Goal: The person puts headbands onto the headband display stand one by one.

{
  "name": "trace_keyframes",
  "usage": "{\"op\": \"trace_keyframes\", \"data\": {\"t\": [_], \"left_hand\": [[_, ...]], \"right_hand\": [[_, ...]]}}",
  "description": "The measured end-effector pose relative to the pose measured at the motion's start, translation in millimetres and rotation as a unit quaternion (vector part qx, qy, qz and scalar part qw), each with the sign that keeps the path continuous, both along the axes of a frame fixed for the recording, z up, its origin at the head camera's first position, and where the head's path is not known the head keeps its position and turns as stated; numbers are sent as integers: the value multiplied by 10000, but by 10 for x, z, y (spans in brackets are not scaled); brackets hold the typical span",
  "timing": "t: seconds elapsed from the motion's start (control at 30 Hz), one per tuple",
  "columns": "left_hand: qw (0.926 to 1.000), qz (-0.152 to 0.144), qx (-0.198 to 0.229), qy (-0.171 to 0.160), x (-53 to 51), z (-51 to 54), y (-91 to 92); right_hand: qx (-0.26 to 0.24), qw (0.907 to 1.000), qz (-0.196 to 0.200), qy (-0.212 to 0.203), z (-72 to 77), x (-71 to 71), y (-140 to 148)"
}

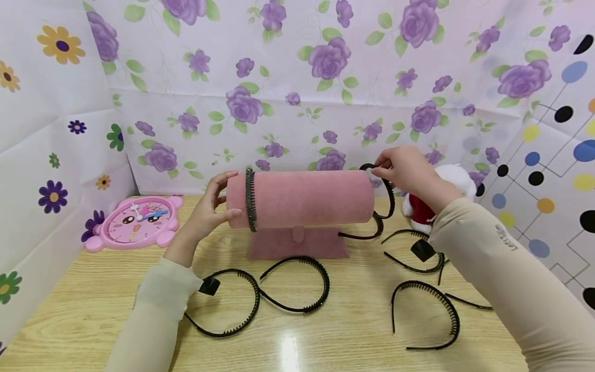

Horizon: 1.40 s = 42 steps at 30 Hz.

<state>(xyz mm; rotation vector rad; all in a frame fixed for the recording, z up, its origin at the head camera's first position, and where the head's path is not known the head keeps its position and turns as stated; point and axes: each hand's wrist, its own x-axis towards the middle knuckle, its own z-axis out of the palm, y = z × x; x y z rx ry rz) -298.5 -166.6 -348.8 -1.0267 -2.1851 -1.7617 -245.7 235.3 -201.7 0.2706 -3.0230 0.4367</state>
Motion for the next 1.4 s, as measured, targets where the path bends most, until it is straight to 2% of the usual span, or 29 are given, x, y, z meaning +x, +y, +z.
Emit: {"op": "trace_keyframes", "data": {"t": [0.17, 0.5, 0.83, 1.27, 1.4], "left_hand": [[10000, 19, -8, -12, -2, 1, -2], [10000, -49, -2, 44, 6, 5, 4], [10000, -18, -12, 43, -3, -4, -1], [10000, 58, 1, 51, -3, -2, -1], [10000, 37, 4, 63, -6, -12, -3]], "right_hand": [[122, 9998, 23, 123, -26, -25, -38], [18, 9996, 25, 291, -77, -24, -128], [166, 9996, -19, 213, -119, 1, -213], [728, 9971, -154, 127, -51, -36, -318], [745, 9971, -145, 70, -34, -50, -327]]}}
